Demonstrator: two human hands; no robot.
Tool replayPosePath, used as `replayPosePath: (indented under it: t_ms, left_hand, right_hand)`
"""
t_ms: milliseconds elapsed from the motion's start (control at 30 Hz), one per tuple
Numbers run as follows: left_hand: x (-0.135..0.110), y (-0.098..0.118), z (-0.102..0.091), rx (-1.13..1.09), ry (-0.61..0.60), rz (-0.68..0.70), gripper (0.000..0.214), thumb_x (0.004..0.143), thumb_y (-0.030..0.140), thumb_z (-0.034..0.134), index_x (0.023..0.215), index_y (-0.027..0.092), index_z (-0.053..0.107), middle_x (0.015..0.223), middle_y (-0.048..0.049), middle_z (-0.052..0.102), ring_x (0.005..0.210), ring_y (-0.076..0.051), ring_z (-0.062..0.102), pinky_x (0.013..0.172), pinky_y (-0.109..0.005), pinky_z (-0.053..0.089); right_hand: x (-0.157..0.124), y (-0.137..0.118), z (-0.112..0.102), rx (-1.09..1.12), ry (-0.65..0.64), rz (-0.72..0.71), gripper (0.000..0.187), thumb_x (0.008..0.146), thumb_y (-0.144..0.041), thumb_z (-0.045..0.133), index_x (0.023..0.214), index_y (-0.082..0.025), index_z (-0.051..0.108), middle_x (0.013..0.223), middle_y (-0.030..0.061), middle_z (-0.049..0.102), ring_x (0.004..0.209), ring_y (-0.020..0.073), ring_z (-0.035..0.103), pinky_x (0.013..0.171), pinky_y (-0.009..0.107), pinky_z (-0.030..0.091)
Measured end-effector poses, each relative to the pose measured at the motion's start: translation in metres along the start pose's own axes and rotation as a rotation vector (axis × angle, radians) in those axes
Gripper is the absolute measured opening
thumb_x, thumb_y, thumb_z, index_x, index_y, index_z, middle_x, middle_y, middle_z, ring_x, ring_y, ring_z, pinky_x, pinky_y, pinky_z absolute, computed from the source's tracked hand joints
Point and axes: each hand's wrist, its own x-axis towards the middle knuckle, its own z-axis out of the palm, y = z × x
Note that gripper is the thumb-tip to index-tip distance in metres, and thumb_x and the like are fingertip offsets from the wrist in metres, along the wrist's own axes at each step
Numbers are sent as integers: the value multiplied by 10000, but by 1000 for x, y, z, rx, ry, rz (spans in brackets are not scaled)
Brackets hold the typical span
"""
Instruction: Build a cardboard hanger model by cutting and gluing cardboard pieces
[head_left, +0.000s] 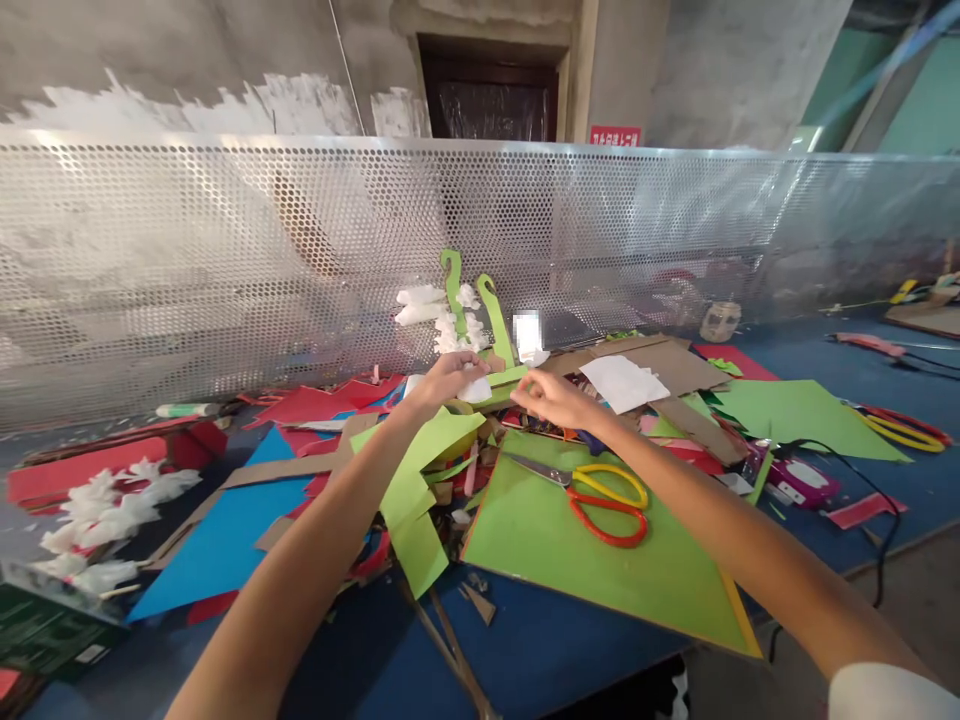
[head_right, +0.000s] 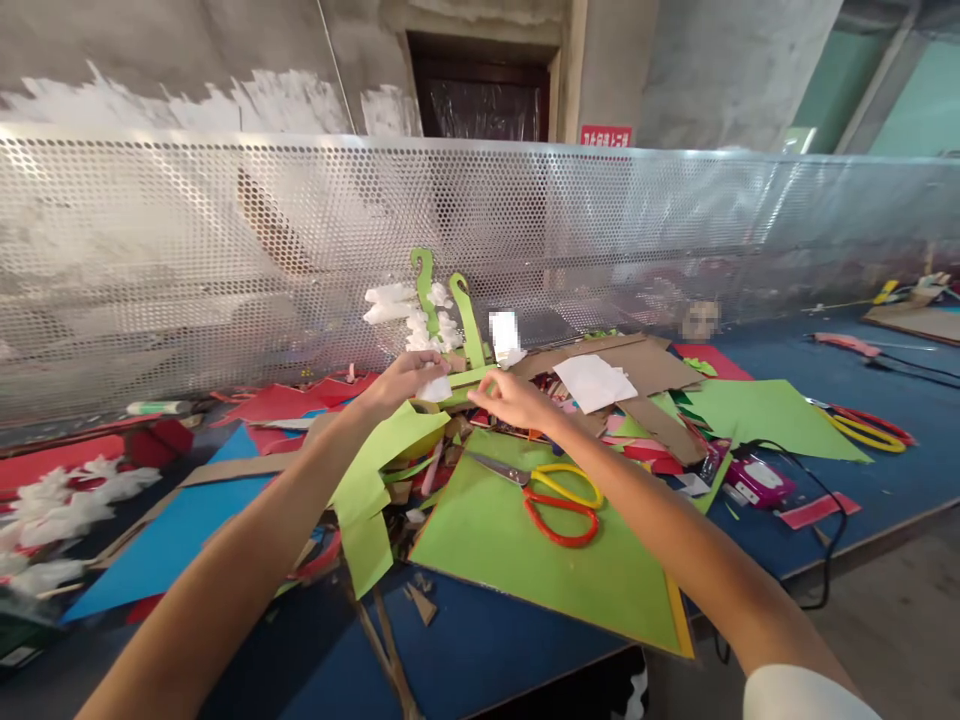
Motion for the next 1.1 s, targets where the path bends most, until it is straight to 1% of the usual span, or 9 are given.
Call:
replayPosePath:
  t_ms: [67, 167, 267, 400, 467, 567, 733, 833, 1100]
  left_hand:
    - [-5, 5, 11, 15, -47, -3, 338, 788, 480, 771, 867, 163, 685, 617, 6, 581, 512, -110, 478, 471, -227, 304]
    - [-12, 12, 33, 11, -88, 23, 316, 810, 468, 769, 839, 168, 674, 592, 15, 539, 493, -98, 435, 469, -229, 284]
    - [-16, 14, 52, -24, -64, 62, 331, 824, 481, 755, 855, 168, 653, 626, 11, 558, 512, -96, 447, 484, -225, 296]
    - [-18, 12, 64, -5, -21, 85, 327, 847, 475, 714, 880, 159, 639, 676, -3, 597, 561, -111, 495, 522, -230, 356]
    - [-18, 11, 64, 44, -23, 122, 323, 858, 475, 701, 870, 158, 642, 689, -3, 598, 577, -111, 489, 537, -230, 362]
    - [-18, 10, 60, 112, -84, 155, 324, 887, 485, 675, 893, 163, 644, 679, 8, 578, 579, -114, 467, 541, -231, 348]
    - [-19, 12, 46, 207, -310, 256, 321, 947, 470, 617, 981, 162, 699, 868, -56, 686, 707, -154, 555, 635, -263, 419]
    - [-21, 13, 40, 266, -429, 282, 350, 975, 460, 581, 1059, 157, 735, 927, -73, 709, 748, -170, 579, 669, -279, 434]
    - [-21, 10, 40, 267, -402, 295, 375, 982, 485, 553, 955, 148, 717, 837, -57, 681, 698, -157, 556, 622, -257, 413]
  right_hand:
    - [0, 12, -1, 122, 104, -25, 415, 983, -558, 577, 1161, -183, 593, 926, 107, 687, 761, 203, 662, 557, 281, 482]
    - [-2, 23, 2, 290, 127, -22, 312, 926, -488, 656, 1017, -194, 604, 942, 108, 693, 803, 212, 688, 528, 265, 519]
    - [-6, 23, 6, 372, 181, -14, 264, 888, -440, 676, 846, -194, 590, 850, 91, 702, 755, 201, 683, 494, 247, 509]
    - [-15, 18, 5, 406, 219, 4, 257, 888, -440, 661, 878, -183, 643, 906, 109, 745, 764, 201, 687, 463, 228, 479]
    - [-19, 18, 3, 390, 221, 7, 273, 898, -453, 646, 903, -181, 662, 926, 113, 754, 779, 204, 691, 466, 227, 475]
    - [-22, 21, 0, 327, 210, -20, 279, 913, -457, 618, 847, -187, 647, 895, 105, 757, 779, 207, 686, 489, 237, 475]
    - [-22, 22, -8, 173, 86, -118, 242, 940, -364, 581, 794, -184, 649, 854, 85, 763, 741, 185, 666, 648, 291, 486]
    - [-23, 16, -13, 74, 27, -129, 242, 941, -332, 571, 766, -182, 642, 809, 74, 742, 723, 187, 654, 678, 307, 458]
    - [-21, 4, -17, -66, 53, -177, 265, 952, -346, 566, 739, -190, 592, 742, 36, 660, 667, 164, 577, 637, 301, 379]
